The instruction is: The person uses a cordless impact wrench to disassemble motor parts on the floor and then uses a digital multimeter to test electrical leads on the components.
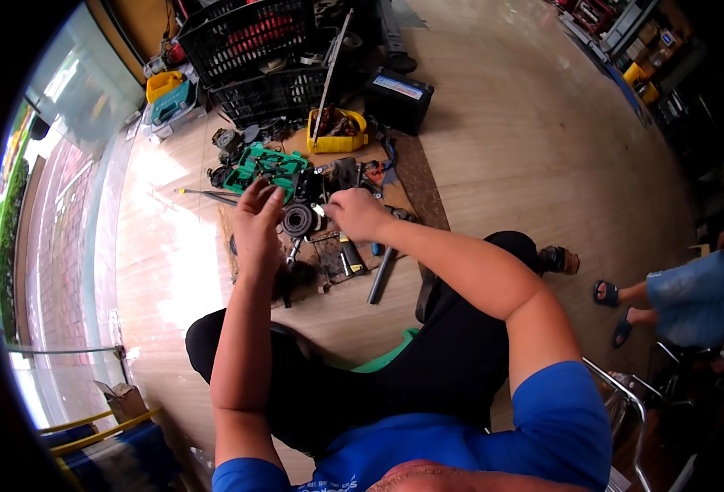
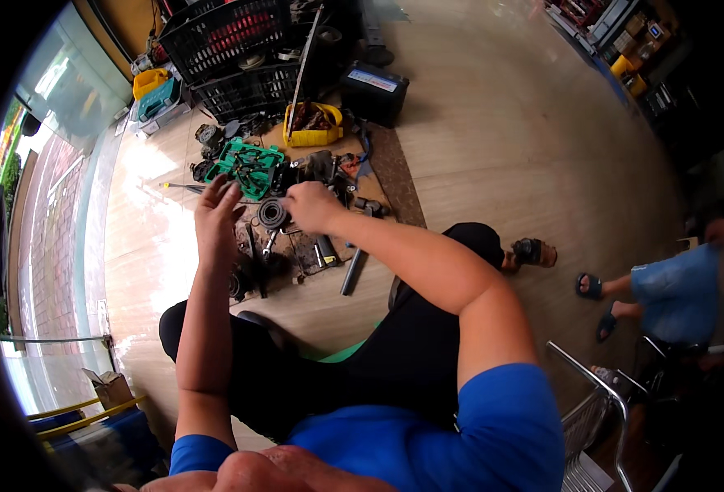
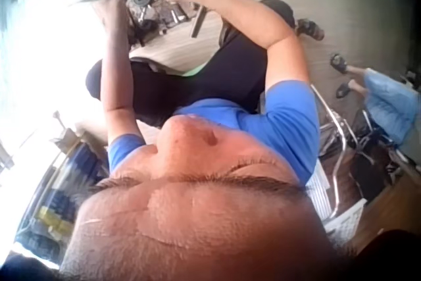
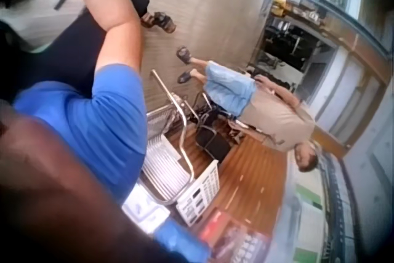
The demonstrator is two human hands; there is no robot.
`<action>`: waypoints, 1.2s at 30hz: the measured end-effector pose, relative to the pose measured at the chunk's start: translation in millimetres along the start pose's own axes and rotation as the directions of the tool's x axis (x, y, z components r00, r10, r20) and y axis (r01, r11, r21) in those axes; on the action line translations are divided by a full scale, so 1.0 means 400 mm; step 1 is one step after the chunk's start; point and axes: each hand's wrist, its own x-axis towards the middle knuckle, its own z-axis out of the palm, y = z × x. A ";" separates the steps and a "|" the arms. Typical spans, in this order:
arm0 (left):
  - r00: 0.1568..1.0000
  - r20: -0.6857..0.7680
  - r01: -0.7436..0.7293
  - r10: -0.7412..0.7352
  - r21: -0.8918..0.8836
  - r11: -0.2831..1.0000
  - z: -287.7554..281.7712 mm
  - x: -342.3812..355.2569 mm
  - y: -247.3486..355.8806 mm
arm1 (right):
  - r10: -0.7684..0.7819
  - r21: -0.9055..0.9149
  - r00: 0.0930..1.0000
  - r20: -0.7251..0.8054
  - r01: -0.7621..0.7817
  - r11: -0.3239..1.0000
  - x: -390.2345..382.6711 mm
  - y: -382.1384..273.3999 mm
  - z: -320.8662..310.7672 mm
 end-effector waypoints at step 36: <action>0.990 0.021 -0.141 0.139 0.120 0.983 -0.067 0.059 0.122 | 0.200 -0.579 0.787 0.583 0.231 0.782 0.142 0.457 -0.011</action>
